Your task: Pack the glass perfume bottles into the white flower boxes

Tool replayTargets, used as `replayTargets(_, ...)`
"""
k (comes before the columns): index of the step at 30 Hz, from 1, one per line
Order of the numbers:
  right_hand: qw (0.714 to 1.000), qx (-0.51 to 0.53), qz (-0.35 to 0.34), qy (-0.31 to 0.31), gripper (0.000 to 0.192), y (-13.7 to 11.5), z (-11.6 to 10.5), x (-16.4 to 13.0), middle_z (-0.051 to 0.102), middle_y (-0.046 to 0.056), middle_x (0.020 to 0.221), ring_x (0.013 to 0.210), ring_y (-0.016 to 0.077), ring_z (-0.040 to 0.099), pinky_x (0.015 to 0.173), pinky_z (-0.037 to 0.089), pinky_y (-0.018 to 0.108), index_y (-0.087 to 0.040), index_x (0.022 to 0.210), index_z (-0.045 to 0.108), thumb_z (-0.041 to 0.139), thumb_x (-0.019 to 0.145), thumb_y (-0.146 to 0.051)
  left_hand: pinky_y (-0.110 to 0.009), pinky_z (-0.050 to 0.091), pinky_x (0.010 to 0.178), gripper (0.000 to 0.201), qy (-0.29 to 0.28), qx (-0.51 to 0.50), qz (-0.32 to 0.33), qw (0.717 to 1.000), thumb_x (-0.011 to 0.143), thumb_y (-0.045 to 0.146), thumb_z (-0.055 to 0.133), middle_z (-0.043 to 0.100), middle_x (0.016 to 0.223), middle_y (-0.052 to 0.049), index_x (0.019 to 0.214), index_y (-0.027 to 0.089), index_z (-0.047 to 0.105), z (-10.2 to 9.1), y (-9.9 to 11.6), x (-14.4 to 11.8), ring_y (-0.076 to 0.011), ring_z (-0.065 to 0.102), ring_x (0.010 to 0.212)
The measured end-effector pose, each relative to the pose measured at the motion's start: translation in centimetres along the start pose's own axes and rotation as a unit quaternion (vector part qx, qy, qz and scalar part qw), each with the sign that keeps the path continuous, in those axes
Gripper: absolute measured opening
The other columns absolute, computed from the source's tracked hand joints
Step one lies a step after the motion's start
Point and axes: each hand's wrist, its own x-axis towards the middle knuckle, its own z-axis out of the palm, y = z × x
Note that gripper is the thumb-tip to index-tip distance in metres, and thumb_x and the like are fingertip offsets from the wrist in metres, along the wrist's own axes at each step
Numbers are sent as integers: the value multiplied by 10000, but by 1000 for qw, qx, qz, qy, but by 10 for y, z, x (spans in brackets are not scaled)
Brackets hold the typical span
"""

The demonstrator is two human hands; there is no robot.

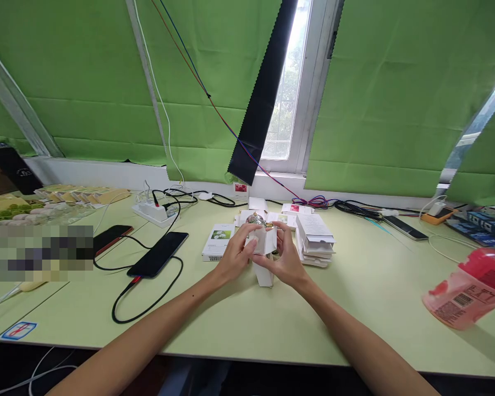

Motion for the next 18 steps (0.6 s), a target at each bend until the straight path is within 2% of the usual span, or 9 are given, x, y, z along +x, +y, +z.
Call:
replayTargets(9,1000,-4,4,-1,845,-3,0,0,596,64,1254,1071,245,694,990,563,446,-318,1348,375,905,700,-431,-481,412,1152,590,-11,-9,-12,1000,1018,646,388,595,1410,-132,1373,211,571,-1,-2,-1,-327,534,1358)
replayTargets(18,1000,-10,-12,12,841,-4,0,0,585,66,1274,1090,241,691,995,569,423,-310,1327,398,919,676,-417,-478,411,1155,563,-19,-1,-15,1000,1030,603,361,569,1433,-133,1385,211,552,-1,1,0,-322,514,1382)
